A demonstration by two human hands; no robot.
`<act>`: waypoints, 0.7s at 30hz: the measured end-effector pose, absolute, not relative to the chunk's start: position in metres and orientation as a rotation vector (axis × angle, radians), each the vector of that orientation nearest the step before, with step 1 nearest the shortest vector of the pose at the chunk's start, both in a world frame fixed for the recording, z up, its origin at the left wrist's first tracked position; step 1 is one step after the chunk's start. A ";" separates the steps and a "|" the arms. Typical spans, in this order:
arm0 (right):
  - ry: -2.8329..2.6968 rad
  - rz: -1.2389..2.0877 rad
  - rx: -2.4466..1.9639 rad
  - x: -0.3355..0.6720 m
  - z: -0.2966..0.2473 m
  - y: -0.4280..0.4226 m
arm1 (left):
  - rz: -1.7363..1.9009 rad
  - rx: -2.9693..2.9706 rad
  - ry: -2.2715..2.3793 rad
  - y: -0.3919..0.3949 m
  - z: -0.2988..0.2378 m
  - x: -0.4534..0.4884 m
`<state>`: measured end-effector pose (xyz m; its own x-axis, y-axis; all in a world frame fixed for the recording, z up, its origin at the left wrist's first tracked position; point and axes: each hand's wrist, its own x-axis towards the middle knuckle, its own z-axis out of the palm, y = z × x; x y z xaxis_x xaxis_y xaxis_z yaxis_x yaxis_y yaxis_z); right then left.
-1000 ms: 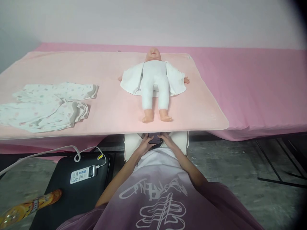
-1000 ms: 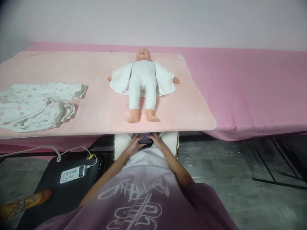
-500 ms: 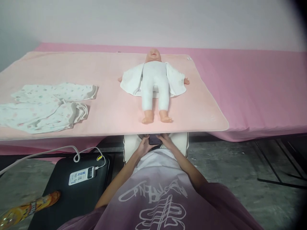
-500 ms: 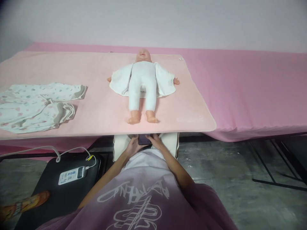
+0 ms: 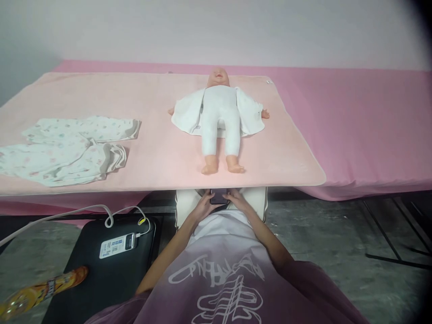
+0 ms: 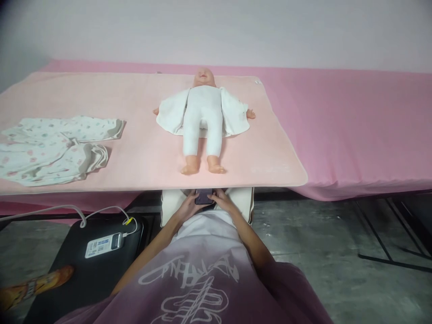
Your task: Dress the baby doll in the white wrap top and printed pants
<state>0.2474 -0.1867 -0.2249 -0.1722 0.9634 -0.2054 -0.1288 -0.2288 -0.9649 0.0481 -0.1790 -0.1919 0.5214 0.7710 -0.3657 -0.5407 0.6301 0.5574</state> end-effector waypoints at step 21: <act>-1.160 1.572 -1.202 0.250 -0.227 -0.188 | 0.787 0.349 0.576 -0.174 -0.205 0.046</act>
